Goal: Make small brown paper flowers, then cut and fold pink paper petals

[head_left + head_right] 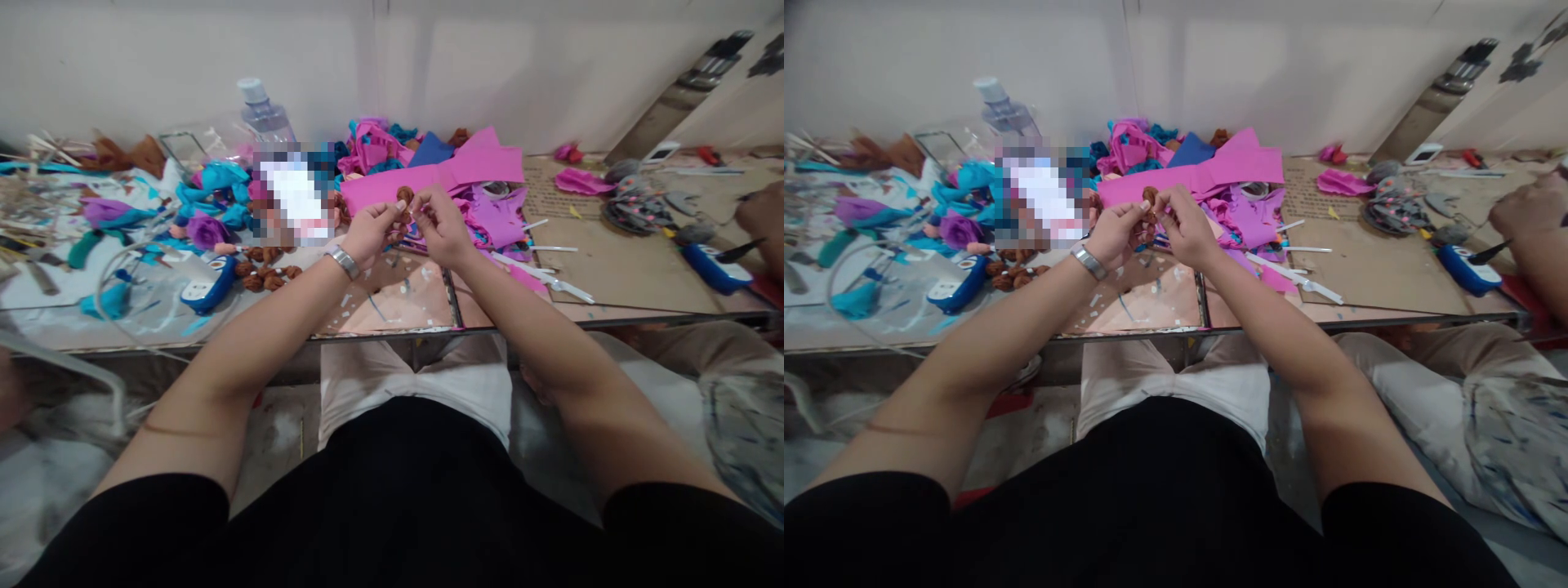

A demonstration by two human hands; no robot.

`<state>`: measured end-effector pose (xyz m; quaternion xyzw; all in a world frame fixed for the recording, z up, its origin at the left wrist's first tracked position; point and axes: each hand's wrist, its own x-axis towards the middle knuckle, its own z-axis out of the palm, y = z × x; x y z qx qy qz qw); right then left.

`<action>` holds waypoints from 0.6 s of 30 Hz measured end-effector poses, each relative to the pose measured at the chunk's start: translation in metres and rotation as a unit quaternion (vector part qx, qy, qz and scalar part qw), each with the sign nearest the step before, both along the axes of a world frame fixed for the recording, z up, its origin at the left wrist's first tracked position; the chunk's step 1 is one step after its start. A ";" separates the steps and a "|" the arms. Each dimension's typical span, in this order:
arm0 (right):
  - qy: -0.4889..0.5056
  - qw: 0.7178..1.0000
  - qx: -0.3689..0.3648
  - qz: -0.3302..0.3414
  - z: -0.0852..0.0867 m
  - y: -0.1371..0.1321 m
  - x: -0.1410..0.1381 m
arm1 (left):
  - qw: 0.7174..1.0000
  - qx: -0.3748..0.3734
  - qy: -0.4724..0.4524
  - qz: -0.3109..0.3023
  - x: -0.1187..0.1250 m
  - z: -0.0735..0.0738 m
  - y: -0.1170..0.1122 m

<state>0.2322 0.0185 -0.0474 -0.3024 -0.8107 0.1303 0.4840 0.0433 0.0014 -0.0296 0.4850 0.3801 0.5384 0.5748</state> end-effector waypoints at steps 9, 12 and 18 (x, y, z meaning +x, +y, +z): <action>0.015 1.000 -0.023 -0.001 0.004 -0.007 -0.002 | 1.000 0.009 -0.013 0.002 -0.001 0.002 -0.003; 0.016 0.999 -0.029 -0.013 0.006 -0.009 -0.002 | 1.000 0.004 -0.024 0.000 -0.001 0.002 -0.003; 0.032 0.998 -0.055 -0.027 0.008 -0.011 -0.004 | 1.000 0.010 -0.022 -0.010 -0.002 0.001 -0.003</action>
